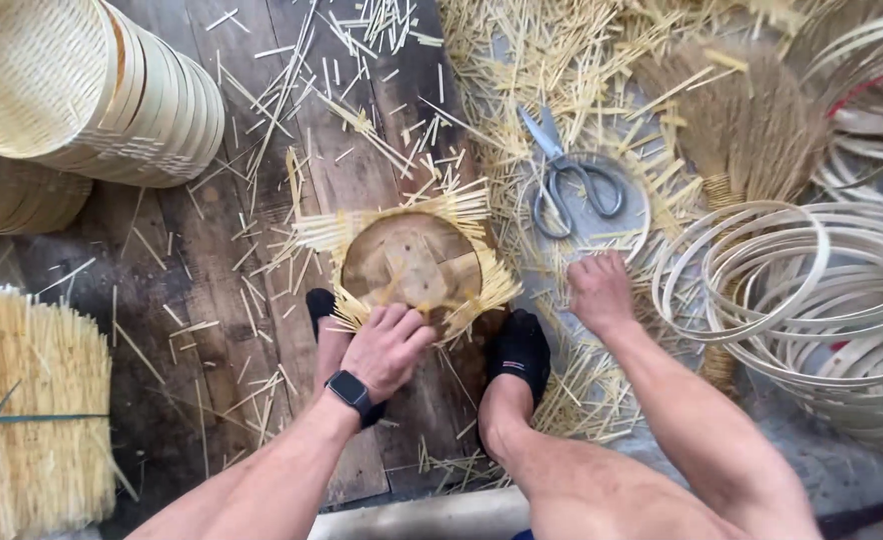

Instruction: The recorder assembles the base of a bamboo steamer by positioning a bamboo mat over a circular mold and trimming the excess strips with scissors.

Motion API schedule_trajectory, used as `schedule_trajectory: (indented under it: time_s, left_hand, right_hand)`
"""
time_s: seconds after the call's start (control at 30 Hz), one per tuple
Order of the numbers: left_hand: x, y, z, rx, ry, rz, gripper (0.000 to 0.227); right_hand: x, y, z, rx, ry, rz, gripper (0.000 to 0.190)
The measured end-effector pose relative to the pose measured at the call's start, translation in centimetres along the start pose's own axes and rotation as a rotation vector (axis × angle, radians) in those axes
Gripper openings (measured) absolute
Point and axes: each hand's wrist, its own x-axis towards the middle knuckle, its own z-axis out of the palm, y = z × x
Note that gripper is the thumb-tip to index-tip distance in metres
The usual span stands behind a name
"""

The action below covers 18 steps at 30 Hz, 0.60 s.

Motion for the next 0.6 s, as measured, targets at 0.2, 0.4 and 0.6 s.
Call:
schedule_trajectory:
  time_s: [0.2, 0.4, 0.6]
  left_hand:
    - [-0.9, -2.1, 0.3, -0.119, -0.014, -0.307, 0.027]
    - [7.6, -1.2, 2.2, -0.032, -0.038, -0.857, 0.109]
    - [7.4, -1.9, 1.7, -0.071, 0.197, -0.801, 0.09]
  right_hand:
    - [0.4, 7.3, -3.1, 0.047, 0.398, -0.009, 0.011]
    - [5.5, 6.6, -3.5, 0.107, 0.32, 0.123, 0.046]
    - [11.8, 2.7, 0.8, 0.362, 0.135, 0.292, 0.07]
